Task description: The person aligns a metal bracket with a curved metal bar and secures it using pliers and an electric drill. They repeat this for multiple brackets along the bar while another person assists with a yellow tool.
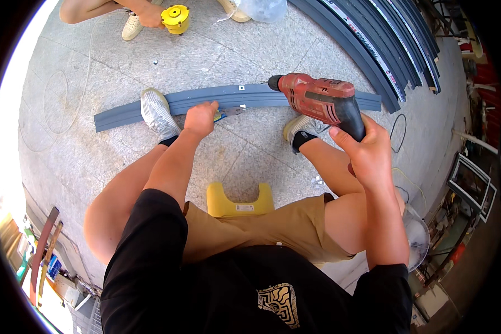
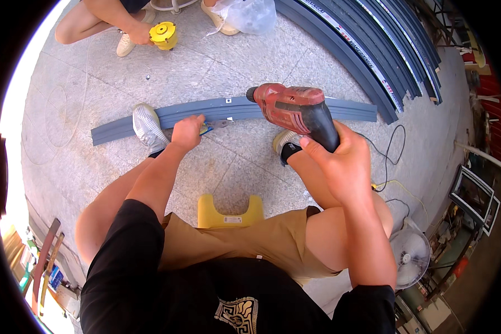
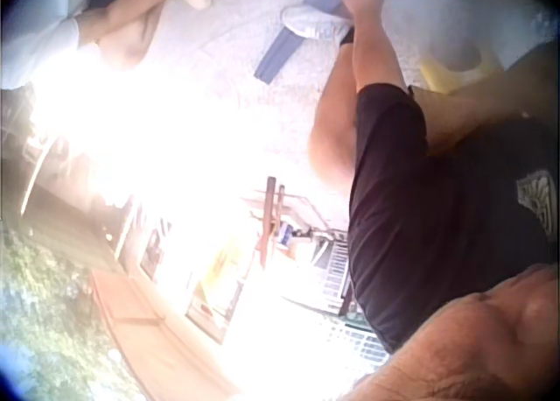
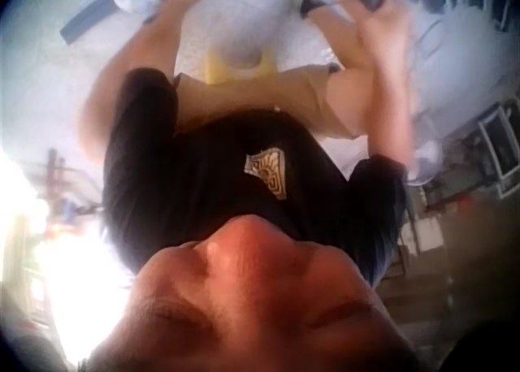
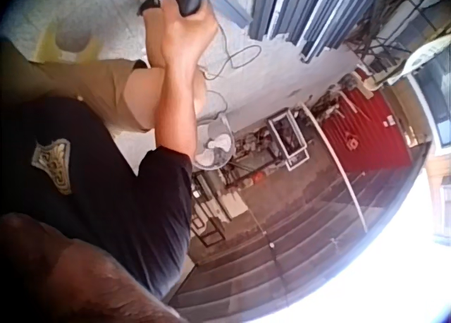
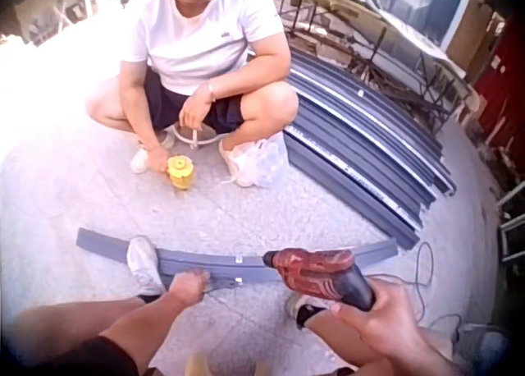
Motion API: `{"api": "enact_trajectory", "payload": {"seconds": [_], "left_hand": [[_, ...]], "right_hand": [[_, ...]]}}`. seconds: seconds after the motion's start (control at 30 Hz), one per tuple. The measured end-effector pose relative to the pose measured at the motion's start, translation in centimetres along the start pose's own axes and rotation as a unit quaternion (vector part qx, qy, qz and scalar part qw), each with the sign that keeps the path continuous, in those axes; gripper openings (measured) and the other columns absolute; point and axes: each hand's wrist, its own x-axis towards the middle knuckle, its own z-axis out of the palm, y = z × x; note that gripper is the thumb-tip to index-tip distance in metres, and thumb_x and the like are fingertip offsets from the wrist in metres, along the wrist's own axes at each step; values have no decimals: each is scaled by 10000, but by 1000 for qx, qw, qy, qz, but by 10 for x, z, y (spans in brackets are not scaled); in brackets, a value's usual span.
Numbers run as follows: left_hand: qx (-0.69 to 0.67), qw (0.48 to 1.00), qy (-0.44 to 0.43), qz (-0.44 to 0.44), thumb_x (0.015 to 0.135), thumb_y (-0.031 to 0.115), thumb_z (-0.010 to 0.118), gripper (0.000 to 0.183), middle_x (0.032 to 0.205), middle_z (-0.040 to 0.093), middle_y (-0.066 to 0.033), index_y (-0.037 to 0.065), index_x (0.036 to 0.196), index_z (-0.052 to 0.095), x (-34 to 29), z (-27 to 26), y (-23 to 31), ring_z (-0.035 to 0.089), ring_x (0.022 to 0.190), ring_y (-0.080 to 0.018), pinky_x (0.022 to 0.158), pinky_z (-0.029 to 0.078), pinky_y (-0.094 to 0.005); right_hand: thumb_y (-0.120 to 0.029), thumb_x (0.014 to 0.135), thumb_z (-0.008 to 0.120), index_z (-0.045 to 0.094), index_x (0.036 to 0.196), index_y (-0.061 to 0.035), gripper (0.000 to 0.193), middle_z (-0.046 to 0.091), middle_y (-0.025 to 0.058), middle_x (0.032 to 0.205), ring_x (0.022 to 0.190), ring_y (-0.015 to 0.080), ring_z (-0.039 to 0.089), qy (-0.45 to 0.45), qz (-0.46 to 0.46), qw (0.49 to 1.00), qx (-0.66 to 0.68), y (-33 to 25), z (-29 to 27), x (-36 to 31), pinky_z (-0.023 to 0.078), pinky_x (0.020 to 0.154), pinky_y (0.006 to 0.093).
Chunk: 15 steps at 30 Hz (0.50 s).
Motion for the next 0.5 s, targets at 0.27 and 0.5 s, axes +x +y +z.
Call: {"api": "enact_trajectory", "payload": {"seconds": [0.27, 0.5], "left_hand": [[-9, 1000, 7, -7, 810, 40, 816, 384, 1074, 735, -151, 109, 1137, 626, 8, 22, -11, 750, 1033, -388, 841, 613, -516], [8, 1000, 7, -6, 883, 10, 710, 294, 1021, 735, -142, 116, 1152, 654, 11, 24, -18, 762, 983, -381, 807, 620, -509]], "right_hand": [[-204, 898, 875, 758, 1055, 16, 294, 676, 27, 824, 763, 121, 556, 18, 23, 1000, 11, 1, 7, 7, 494, 731, 316], [-192, 899, 874, 774, 1089, 6, 292, 708, 32, 843, 784, 105, 585, 0, 30, 1000, -9, 3, 14, 12, 522, 752, 311]]}}
